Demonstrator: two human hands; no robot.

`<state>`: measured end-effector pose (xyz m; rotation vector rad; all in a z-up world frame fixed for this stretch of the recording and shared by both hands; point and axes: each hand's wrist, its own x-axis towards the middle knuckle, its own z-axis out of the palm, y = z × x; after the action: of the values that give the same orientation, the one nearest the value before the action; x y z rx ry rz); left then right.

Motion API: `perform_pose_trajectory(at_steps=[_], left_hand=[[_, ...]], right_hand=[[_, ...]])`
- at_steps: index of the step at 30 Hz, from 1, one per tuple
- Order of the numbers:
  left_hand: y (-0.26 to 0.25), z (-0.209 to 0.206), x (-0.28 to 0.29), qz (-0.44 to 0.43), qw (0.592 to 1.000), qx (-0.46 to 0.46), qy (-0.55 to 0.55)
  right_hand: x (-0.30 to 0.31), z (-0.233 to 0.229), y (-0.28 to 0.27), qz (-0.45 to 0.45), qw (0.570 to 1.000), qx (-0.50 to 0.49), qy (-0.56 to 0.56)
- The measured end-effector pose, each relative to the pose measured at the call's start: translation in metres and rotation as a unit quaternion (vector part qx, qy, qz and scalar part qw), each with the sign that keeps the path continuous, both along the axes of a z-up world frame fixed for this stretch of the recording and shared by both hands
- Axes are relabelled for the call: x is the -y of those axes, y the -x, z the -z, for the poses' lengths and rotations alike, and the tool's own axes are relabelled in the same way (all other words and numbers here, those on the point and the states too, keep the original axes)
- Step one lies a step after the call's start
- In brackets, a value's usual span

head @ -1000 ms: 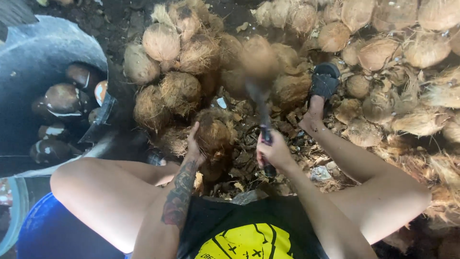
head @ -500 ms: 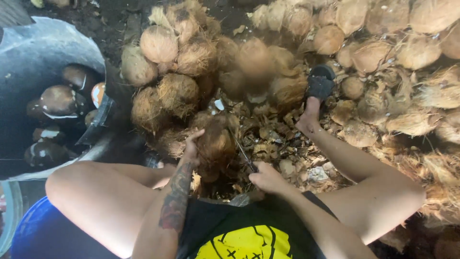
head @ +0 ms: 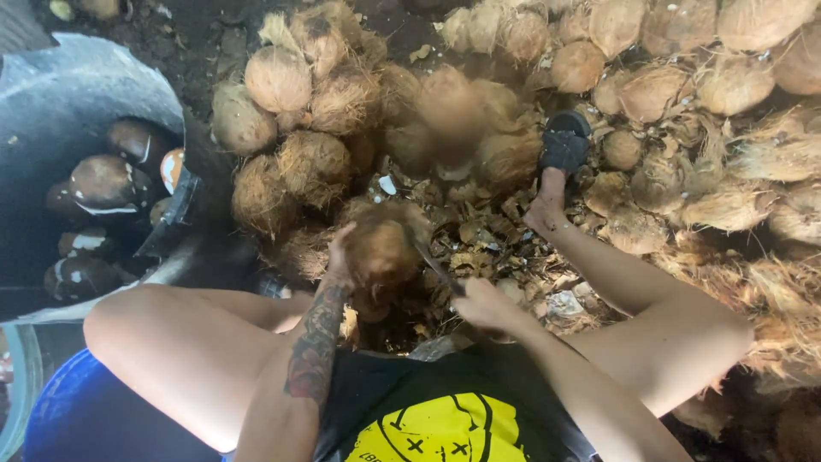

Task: A person is sitting on a pile of coconut husks, using a knife to peel the outer layer off coconuts and placing the cleaned coconuts into a bucket.

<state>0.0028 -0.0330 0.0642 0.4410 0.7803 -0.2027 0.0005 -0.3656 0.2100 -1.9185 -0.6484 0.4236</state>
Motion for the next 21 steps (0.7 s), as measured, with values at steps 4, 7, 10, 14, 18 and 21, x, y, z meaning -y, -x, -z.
perform_pose_trajectory(at_steps=[4, 7, 10, 14, 18, 21], left_hand=[[0.027, 0.086, -0.017, 0.006, 1.0, -0.013, -0.015], [0.035, -0.023, 0.029, -0.02, 0.998, -0.065, 0.014], [0.044, -0.02, 0.029, -0.029, 0.998, -0.049, 0.002], [0.034, -0.016, 0.023, -0.059, 0.998, -0.015, -0.022], [0.024, -0.043, 0.029, -0.09, 0.996, -0.008, 0.001], [0.019, -0.005, 0.021, -0.059, 0.997, -0.012, -0.051]], right_hand=[[0.004, -0.027, 0.018, -0.001, 0.932, -0.288, 0.221], [-0.033, -0.133, 0.023, 0.104, 0.905, -0.406, 0.073], [-0.02, -0.188, 0.028, 0.054, 0.935, -0.309, -0.167], [-0.02, -0.189, 0.031, -0.043, 0.907, 0.066, -0.413], [-0.033, -0.094, 0.02, -0.006, 0.992, -0.022, -0.124], [-0.013, -0.017, 0.018, -0.016, 0.923, -0.231, 0.307]])
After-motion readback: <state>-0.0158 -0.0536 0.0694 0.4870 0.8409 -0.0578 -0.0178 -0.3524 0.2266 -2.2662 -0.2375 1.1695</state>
